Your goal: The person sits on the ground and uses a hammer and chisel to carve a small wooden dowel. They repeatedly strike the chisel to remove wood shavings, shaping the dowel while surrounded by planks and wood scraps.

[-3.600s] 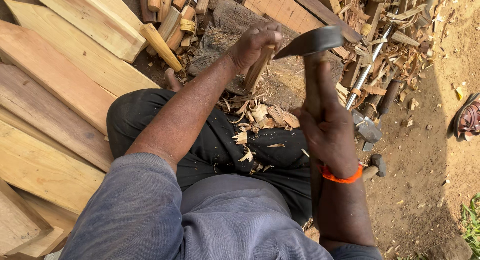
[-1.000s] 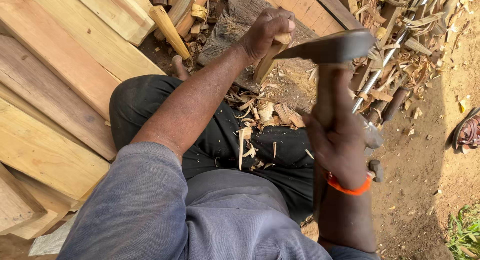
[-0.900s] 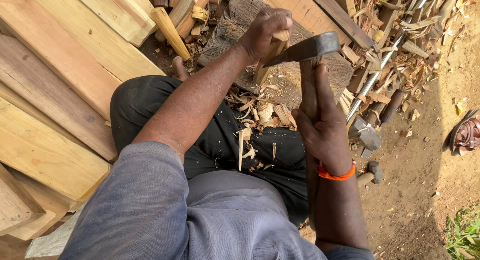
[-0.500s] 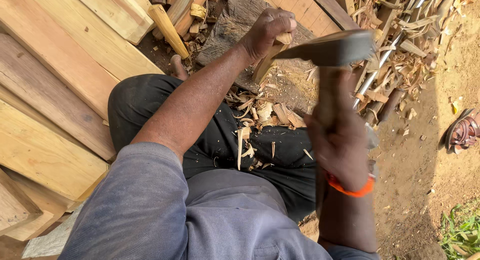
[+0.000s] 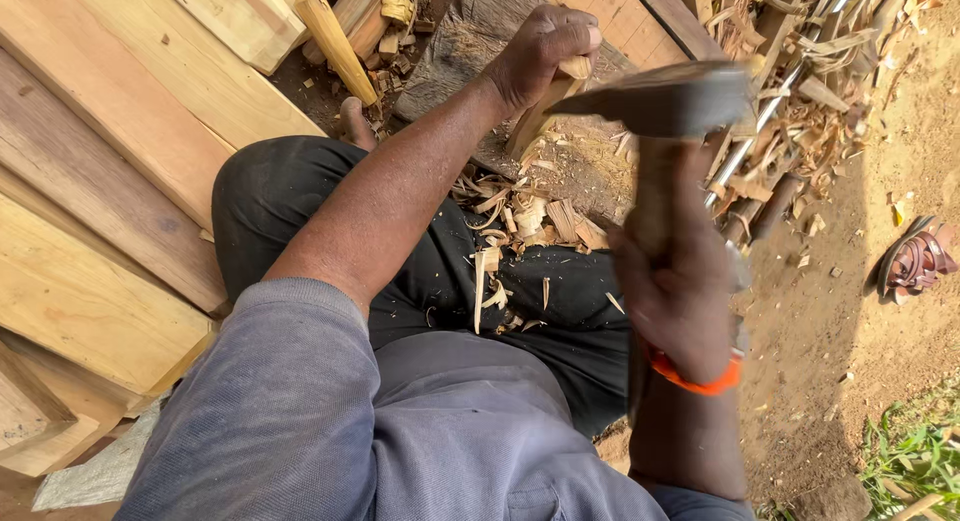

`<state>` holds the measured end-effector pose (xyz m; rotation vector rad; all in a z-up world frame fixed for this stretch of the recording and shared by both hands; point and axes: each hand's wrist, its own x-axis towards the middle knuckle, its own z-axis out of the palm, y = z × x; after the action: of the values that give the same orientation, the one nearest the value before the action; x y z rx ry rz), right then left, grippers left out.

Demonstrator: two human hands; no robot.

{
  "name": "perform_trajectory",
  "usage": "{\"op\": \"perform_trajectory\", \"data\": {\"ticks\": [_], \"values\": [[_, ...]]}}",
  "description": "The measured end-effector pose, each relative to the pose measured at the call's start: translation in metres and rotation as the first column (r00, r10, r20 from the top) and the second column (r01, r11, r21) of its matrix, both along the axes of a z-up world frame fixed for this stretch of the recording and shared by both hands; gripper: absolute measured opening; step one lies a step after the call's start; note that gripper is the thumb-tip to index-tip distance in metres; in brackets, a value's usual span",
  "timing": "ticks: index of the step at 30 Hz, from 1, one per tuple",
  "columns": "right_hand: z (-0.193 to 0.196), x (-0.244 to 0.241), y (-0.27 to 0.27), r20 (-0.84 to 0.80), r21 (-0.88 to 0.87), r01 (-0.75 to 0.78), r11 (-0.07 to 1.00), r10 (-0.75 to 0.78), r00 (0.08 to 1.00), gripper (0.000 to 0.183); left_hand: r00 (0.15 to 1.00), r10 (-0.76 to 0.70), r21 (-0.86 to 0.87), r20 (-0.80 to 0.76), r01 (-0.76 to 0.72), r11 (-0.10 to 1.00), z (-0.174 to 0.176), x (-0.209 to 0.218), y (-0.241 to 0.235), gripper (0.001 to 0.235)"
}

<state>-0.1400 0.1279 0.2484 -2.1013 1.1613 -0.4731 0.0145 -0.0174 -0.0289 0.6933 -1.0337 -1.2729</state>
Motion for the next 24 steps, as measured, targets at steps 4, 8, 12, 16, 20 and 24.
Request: {"op": "perform_trajectory", "data": {"ticks": [4, 8, 12, 16, 20, 24], "values": [[-0.054, -0.007, -0.009, -0.08, 0.033, -0.077, 0.996, 0.08, 0.994, 0.09, 0.997, 0.069, -0.014, 0.019, -0.069, 0.998, 0.011, 0.004, 0.004, 0.037], [-0.035, -0.048, 0.004, 0.028, 0.118, 0.124, 0.985, -0.128, 0.991, 0.085, 0.986, -0.044, 0.129, -0.159, 0.065, 0.99, 0.009, 0.003, 0.01, 0.029], [-0.008, -0.035, 0.012, 0.343, 0.218, 0.149, 0.965, -0.219, 0.914, 0.089, 0.975, -0.092, 0.033, -0.203, 0.1, 0.994, 0.014, 0.011, 0.007, 0.03], [-0.051, -0.014, 0.004, -0.054, 0.139, -0.003, 0.99, 0.01, 0.998, 0.087, 0.97, -0.077, 0.039, -0.232, 0.088, 0.995, 0.014, 0.007, 0.007, 0.031], [-0.076, -0.035, 0.0, 0.002, 0.124, -0.073, 0.99, 0.073, 0.997, 0.088, 0.98, 0.007, 0.056, -0.2, 0.004, 0.998, 0.01, 0.004, 0.008, 0.035], [-0.027, -0.06, 0.016, 0.166, 0.086, 0.053, 0.995, -0.067, 0.984, 0.086, 1.0, 0.016, 0.008, -0.001, -0.016, 1.0, 0.007, -0.004, 0.006, 0.036]]}}
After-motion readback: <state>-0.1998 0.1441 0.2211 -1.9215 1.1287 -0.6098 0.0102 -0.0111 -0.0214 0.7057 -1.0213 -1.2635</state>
